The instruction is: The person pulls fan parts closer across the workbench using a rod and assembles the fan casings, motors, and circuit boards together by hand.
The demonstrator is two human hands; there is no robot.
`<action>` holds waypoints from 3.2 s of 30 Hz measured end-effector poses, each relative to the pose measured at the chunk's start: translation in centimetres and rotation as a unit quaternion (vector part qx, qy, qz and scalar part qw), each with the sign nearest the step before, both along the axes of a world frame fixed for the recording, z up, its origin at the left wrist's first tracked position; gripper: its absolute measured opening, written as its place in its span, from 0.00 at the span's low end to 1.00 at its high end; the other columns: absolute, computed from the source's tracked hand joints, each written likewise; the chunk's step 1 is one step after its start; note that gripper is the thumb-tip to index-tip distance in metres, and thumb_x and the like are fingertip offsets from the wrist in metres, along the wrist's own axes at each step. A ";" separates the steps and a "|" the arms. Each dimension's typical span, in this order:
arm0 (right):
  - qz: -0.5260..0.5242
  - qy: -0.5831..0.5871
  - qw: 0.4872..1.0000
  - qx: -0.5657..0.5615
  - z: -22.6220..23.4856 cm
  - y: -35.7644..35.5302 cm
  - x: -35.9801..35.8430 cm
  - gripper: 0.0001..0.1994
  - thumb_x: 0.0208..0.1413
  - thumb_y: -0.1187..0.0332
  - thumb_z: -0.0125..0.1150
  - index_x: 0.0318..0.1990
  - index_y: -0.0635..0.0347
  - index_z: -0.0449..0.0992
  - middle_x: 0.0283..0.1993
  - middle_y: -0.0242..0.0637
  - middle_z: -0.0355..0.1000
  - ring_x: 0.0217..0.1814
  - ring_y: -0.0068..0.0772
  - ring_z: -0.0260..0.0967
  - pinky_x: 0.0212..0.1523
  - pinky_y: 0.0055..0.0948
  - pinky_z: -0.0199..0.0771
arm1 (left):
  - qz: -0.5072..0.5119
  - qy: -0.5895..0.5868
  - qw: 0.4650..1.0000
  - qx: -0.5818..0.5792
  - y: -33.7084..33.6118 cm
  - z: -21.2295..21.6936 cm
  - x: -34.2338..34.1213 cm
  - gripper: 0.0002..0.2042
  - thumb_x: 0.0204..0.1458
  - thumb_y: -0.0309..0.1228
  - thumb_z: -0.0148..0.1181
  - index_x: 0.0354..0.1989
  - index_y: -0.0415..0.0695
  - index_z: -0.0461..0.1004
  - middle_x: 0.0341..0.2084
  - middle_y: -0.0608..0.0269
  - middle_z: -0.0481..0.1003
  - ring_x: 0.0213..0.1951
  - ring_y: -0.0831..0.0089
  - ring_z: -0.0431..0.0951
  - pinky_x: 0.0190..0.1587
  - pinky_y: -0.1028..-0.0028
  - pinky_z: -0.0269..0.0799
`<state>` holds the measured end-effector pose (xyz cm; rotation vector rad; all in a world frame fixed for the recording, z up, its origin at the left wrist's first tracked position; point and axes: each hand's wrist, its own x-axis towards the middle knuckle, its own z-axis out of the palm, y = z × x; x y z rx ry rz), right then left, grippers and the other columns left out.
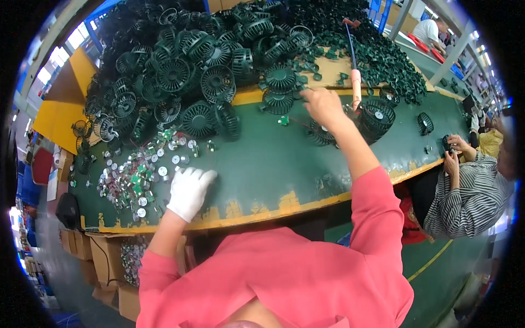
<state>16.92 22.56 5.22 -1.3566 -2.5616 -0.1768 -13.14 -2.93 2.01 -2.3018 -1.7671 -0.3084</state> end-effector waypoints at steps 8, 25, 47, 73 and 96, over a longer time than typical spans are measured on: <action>0.061 0.095 0.992 -0.050 -1.0 6.4 -5.9 0.54 0.36 0.55 0.75 0.70 0.50 0.46 0.68 0.55 0.49 0.70 0.57 0.48 0.67 0.43 0.53 | -0.056 -0.100 0.993 -0.040 -0.3 0.5 1.6 0.07 0.43 0.33 0.61 0.32 0.53 0.74 0.25 0.65 0.73 0.33 0.64 0.73 0.37 0.66 0.65; 0.080 0.533 0.562 -0.627 -2.0 -9.7 -2.0 0.27 0.58 0.56 0.55 0.61 0.56 0.58 0.54 0.38 0.68 0.41 0.41 0.77 0.28 0.28 0.75 | 0.019 -0.782 0.621 0.050 -4.2 2.7 4.7 0.12 0.52 0.23 0.58 0.41 0.41 0.60 0.34 0.57 0.71 0.35 0.73 0.73 0.39 0.72 0.72; 0.291 0.287 0.882 -0.234 -0.2 -19.3 -3.9 0.12 0.50 0.64 0.63 0.41 0.58 0.76 0.32 0.39 0.71 0.37 0.44 0.70 0.37 0.37 0.70 | -0.075 -0.230 0.963 0.118 -1.7 0.9 8.9 0.13 0.40 0.28 0.63 0.36 0.49 0.70 0.27 0.65 0.72 0.29 0.67 0.74 0.30 0.69 0.71; 0.362 0.003 0.931 -0.042 -2.9 -15.8 -3.7 0.15 0.41 0.62 0.67 0.37 0.58 0.76 0.27 0.30 0.67 0.38 0.33 0.67 0.49 0.37 0.61 | -0.067 -0.200 0.977 -0.029 -1.1 -0.4 7.2 0.10 0.42 0.36 0.64 0.35 0.53 0.77 0.34 0.67 0.73 0.34 0.65 0.74 0.35 0.68 0.70; 0.061 0.009 0.992 0.115 2.1 -3.9 5.7 0.10 0.42 0.64 0.68 0.35 0.52 0.80 0.30 0.33 0.71 0.40 0.35 0.70 0.50 0.41 0.63 | -0.071 -0.274 0.957 0.069 -1.5 -1.9 6.7 0.15 0.41 0.34 0.65 0.40 0.51 0.74 0.40 0.65 0.70 0.45 0.64 0.70 0.52 0.61 0.62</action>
